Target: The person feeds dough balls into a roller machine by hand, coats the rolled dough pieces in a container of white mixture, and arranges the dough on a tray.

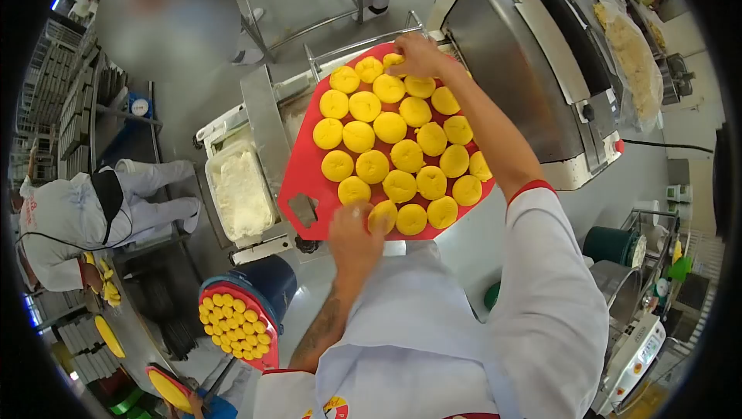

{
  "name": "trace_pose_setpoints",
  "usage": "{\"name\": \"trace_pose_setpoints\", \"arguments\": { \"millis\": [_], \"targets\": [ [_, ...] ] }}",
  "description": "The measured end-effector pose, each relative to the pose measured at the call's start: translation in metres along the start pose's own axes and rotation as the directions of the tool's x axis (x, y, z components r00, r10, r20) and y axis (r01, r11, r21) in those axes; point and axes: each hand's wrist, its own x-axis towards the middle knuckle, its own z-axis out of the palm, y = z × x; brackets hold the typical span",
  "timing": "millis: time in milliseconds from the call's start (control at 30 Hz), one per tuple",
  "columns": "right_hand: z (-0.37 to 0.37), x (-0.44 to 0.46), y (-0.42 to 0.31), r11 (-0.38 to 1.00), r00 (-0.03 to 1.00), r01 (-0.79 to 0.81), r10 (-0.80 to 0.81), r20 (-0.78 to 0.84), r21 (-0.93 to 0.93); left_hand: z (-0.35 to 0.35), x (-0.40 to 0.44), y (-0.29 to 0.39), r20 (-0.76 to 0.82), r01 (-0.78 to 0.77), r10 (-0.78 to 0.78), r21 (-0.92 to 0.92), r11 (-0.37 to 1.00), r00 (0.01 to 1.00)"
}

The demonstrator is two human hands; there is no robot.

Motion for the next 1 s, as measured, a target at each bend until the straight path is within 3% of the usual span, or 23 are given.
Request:
{"name": "trace_pose_setpoints", "arguments": {
  "millis": [100, 133, 167, 200, 233, 300, 333, 400, 433, 500, 533, 600, 633, 667, 700, 767, 800, 833, 867, 900, 933, 967, 1000],
  "targets": [
    [-0.011, -0.011, 0.006, 0.825, 0.985, -0.149, 0.173, 0.007, 0.545, -0.028, 0.087, -0.003, -0.163, -0.084, 0.086, 0.025, 0.996, 0.983],
    [0.000, -0.012, 0.014, 0.707, 0.916, -0.031, 0.304, -0.263, 0.707, -0.030, 0.132, -0.007, -0.235, -0.115, 0.129, 0.070, 0.991, 0.963],
    [-0.008, -0.016, 0.015, 0.377, 0.894, 0.108, 0.367, -0.256, 0.920, -0.014, 0.187, -0.028, -0.306, -0.192, 0.255, 0.223, 0.956, 0.917],
    [-0.023, -0.025, 0.014, -0.007, 0.878, 0.249, 0.425, -0.223, 0.968, 0.007, 0.227, -0.049, -0.352, -0.250, 0.385, 0.372, 0.894, 0.853],
    [-0.036, -0.036, 0.014, -0.380, 0.867, 0.373, 0.467, -0.173, 0.846, 0.022, 0.246, -0.060, -0.199, -0.246, 0.330, 0.355, 0.902, 0.923],
    [-0.059, -0.055, 0.020, -0.435, 0.876, 0.364, 0.459, -0.144, 0.824, 0.045, 0.277, -0.064, 0.111, -0.229, 0.203, 0.327, 0.917, 0.973],
    [-0.068, -0.064, 0.023, -0.468, 0.883, 0.354, 0.452, -0.125, 0.810, 0.042, 0.276, -0.051, 0.111, -0.180, 0.160, 0.202, 0.963, 0.981],
    [-0.079, -0.089, 0.032, -0.383, 0.863, 0.307, 0.498, -0.085, 0.871, 0.033, 0.257, -0.036, 0.155, -0.069, 0.074, -0.036, 0.997, 0.985],
    [-0.085, -0.108, 0.029, -0.341, 0.848, 0.274, 0.528, -0.058, 0.899, 0.039, 0.253, -0.041, -0.003, -0.051, 0.051, -0.206, 0.977, 0.999],
    [-0.101, -0.147, 0.008, -0.274, 0.784, 0.293, 0.617, -0.066, 0.916, 0.053, 0.266, -0.068, -0.308, -0.116, -0.062, -0.528, 0.841, 0.949],
    [-0.105, -0.167, -0.003, -0.237, 0.742, 0.300, 0.667, -0.070, 0.924, 0.053, 0.285, -0.107, -0.261, -0.078, -0.167, -0.721, 0.688, 0.951],
    [-0.117, -0.213, 0.001, -0.018, 0.703, 0.169, 0.703, -0.108, 0.985, 0.051, 0.319, -0.099, -0.054, 0.087, -0.169, -0.687, 0.722, 0.984],
    [-0.128, -0.238, 0.009, 0.100, 0.664, 0.089, 0.736, -0.134, 0.991, 0.050, 0.315, -0.064, 0.076, 0.121, -0.098, -0.419, 0.900, 0.992],
    [-0.161, -0.251, 0.008, 0.209, 0.622, 0.103, 0.749, -0.227, 0.972, 0.064, 0.311, -0.053, 0.119, -0.066, 0.071, -0.044, 0.997, 0.990],
    [-0.186, -0.260, 0.024, 0.384, 0.547, 0.153, 0.734, -0.402, 0.911, 0.070, 0.306, -0.047, 0.184, -0.273, 0.222, 0.334, 0.902, 0.958],
    [-0.250, -0.262, 0.058, 0.666, 0.293, 0.209, 0.656, -0.696, 0.716, 0.066, 0.305, -0.024, 0.257, -0.270, 0.180, 0.376, 0.886, 0.949],
    [-0.280, -0.252, 0.071, 0.777, 0.182, 0.287, 0.530, -0.829, 0.560, 0.060, 0.306, -0.016, 0.298, -0.222, 0.139, 0.267, 0.938, 0.945],
    [-0.298, -0.241, 0.098, 0.809, 0.148, 0.321, 0.470, -0.870, 0.492, 0.053, 0.307, -0.011, 0.338, -0.155, 0.093, 0.162, 0.975, 0.937],
    [-0.314, -0.225, 0.129, 0.834, 0.116, 0.359, 0.405, -0.907, 0.418, 0.050, 0.309, -0.016, 0.264, -0.115, 0.081, 0.115, 0.987, 0.961],
    [-0.314, -0.204, 0.163, 0.845, 0.146, 0.356, 0.372, -0.917, 0.399, 0.048, 0.312, -0.023, 0.187, -0.076, 0.063, 0.065, 0.995, 0.980],
    [-0.304, -0.185, 0.196, 0.860, 0.246, 0.042, 0.485, -0.839, 0.509, 0.050, 0.315, -0.022, 0.110, -0.038, 0.037, 0.012, 0.999, 0.993],
    [-0.293, -0.169, 0.211, 0.852, 0.414, -0.084, 0.501, -0.760, 0.516, 0.047, 0.314, 0.001, -0.003, -0.068, 0.069, -0.161, 0.985, 0.998],
    [-0.267, -0.151, 0.236, 0.939, 0.528, -0.232, 0.342, -0.777, 0.256, 0.036, 0.312, 0.038, -0.115, -0.114, 0.081, -0.317, 0.942, 0.990]
  ]
}}
